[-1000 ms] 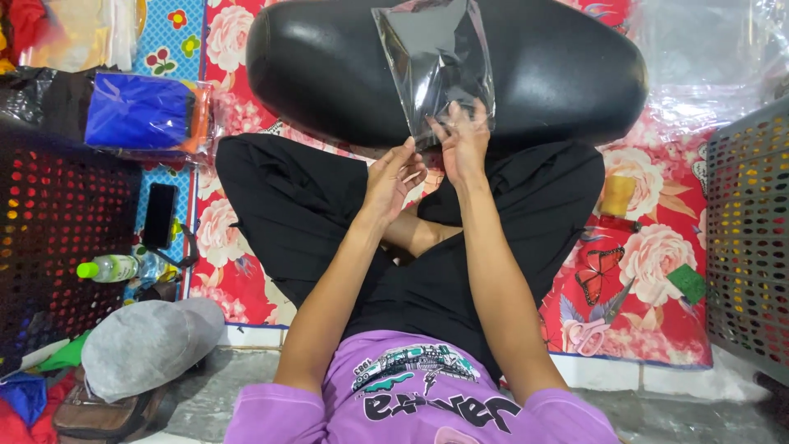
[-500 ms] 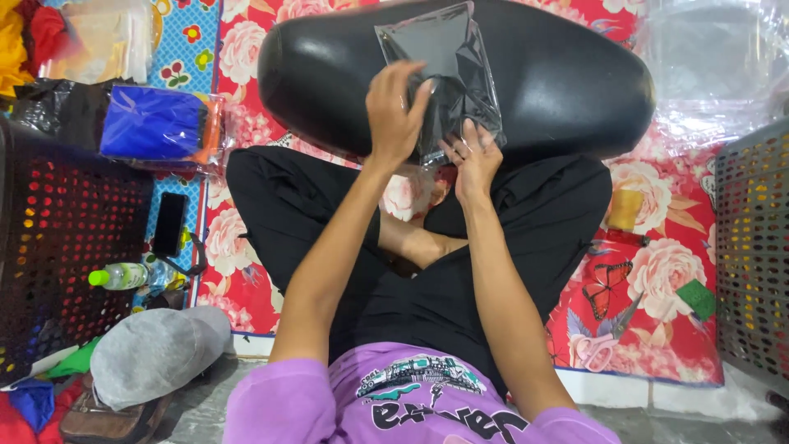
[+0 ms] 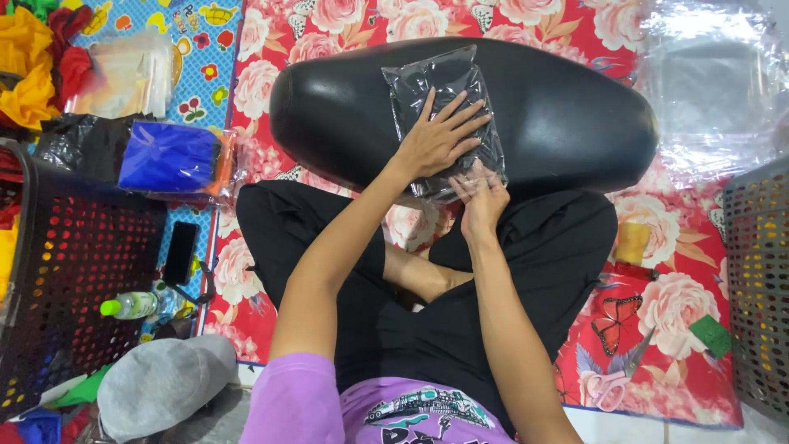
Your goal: Folding a black fabric cover over a motorcycle seat and placing it into a plastic bag for packaging.
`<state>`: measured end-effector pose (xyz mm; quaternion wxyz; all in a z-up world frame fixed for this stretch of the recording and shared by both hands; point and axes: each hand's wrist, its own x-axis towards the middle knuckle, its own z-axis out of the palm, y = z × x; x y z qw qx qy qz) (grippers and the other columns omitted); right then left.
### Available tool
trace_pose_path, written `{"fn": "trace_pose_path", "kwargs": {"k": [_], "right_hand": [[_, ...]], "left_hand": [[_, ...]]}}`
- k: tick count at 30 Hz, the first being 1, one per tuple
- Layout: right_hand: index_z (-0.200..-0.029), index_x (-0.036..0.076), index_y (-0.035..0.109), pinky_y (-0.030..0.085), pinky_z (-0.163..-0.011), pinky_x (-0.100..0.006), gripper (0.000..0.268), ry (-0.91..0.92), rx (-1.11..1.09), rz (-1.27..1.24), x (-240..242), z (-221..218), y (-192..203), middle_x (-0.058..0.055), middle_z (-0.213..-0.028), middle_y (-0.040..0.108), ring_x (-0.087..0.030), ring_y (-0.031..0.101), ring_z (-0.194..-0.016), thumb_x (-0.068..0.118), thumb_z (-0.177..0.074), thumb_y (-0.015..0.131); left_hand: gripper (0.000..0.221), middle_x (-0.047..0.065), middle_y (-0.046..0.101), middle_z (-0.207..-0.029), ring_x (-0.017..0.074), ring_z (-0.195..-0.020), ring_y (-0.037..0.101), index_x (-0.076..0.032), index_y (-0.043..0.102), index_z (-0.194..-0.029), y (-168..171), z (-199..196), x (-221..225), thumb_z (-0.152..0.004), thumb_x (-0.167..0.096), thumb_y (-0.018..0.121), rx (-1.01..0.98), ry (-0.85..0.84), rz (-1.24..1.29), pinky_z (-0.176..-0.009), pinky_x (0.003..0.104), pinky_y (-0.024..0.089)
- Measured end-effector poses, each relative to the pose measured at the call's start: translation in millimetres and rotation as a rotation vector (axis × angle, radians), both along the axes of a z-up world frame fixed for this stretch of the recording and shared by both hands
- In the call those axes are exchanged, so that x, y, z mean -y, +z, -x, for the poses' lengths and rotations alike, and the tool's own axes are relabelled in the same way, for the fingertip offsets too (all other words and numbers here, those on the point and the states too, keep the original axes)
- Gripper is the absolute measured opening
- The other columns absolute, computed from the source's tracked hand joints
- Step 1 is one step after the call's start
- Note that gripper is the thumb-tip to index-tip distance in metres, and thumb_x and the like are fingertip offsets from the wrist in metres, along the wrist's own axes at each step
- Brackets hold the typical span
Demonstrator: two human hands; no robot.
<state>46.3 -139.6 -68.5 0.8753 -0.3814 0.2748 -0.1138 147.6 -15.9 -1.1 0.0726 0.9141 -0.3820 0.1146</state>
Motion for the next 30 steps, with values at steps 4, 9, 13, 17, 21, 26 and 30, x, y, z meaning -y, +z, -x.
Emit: {"fn": "trace_pose_path", "kwargs": {"k": [4, 9, 13, 17, 21, 26, 30], "right_hand": [[-0.118, -0.002, 0.068, 0.063, -0.089, -0.063, 0.022, 0.022, -0.025, -0.010, 2.1, 12.5, 10.7, -0.027, -0.101, 0.069, -0.050, 0.072, -0.101, 0.007, -0.099, 0.062], [-0.116, 0.001, 0.064, 0.063, -0.081, -0.066, 0.022, 0.001, -0.134, 0.046, 21.9, 22.6, 28.1, -0.025, -0.102, 0.071, -0.046, 0.074, -0.092, 0.012, -0.096, 0.061], [-0.102, 0.010, 0.060, 0.071, -0.056, -0.062, 0.022, -0.375, -0.166, 0.188, 31.3, 17.4, 33.1, -0.012, -0.077, 0.059, -0.023, 0.062, -0.057, 0.016, -0.081, 0.064], [-0.109, 0.010, 0.048, 0.053, -0.054, -0.025, 0.019, -0.555, 0.067, 0.785, 25.8, 17.2, 72.6, -0.006, -0.093, 0.052, -0.011, 0.052, -0.057, 0.005, -0.094, 0.059], [-0.121, 0.006, 0.068, 0.045, -0.091, -0.041, 0.019, -0.135, 0.519, 1.501, -2.2, -7.7, 116.1, -0.013, -0.117, 0.056, -0.032, 0.056, -0.105, 0.010, -0.102, 0.068], [-0.131, 0.003, 0.071, 0.014, -0.120, -0.056, 0.037, 0.247, 0.712, 1.973, -19.7, -65.3, 78.0, -0.016, -0.155, 0.050, -0.039, 0.034, -0.149, 0.034, -0.111, 0.063], [-0.134, 0.011, 0.069, 0.014, -0.118, -0.063, 0.041, 0.279, 0.631, 2.017, -28.3, -91.6, 55.1, -0.017, -0.155, 0.048, -0.043, 0.031, -0.148, 0.042, -0.109, 0.060]], "left_hand": [[0.051, -0.009, 0.037, -0.165, 0.0207, -0.155, 0.026, -0.039, 0.042, -0.156, -14.3, -4.0, -1.2, -0.111, -0.057, 0.027, 0.017, -0.014, 0.046, -0.124, 0.064, 0.005], [0.052, -0.009, 0.035, -0.165, 0.0213, -0.155, 0.025, -0.040, 0.039, -0.158, -15.0, 1.0, -2.7, -0.110, -0.059, 0.027, 0.042, -0.019, 0.048, -0.124, 0.064, 0.008], [0.052, -0.009, 0.035, -0.165, 0.0206, -0.154, 0.026, -0.040, 0.038, -0.158, -16.1, 1.5, -3.0, -0.110, -0.060, 0.030, 0.087, -0.011, 0.059, -0.124, 0.064, 0.009], [0.053, -0.009, 0.035, -0.165, 0.0205, -0.154, 0.026, -0.040, 0.039, -0.158, -14.7, 3.0, -2.9, -0.110, -0.060, 0.028, 0.092, -0.002, 0.054, -0.124, 0.064, 0.010], [0.053, -0.007, 0.030, -0.167, 0.0250, -0.155, 0.018, -0.039, 0.036, -0.158, -15.1, 3.5, -7.6, -0.109, -0.058, 0.031, 0.043, -0.028, -0.066, -0.124, 0.069, 0.009], [0.058, -0.003, 0.028, -0.170, 0.0297, -0.158, 0.012, -0.036, 0.035, -0.161, -3.8, 2.1, -3.8, -0.107, -0.053, 0.043, 0.159, -0.003, -0.351, -0.126, 0.071, 0.005], [0.058, -0.007, 0.016, -0.173, 0.0276, -0.159, 0.016, -0.042, 0.025, -0.165, -1.1, 7.7, 12.7, -0.112, -0.054, 0.045, -0.122, 0.139, -0.239, -0.125, 0.066, 0.007]]}}
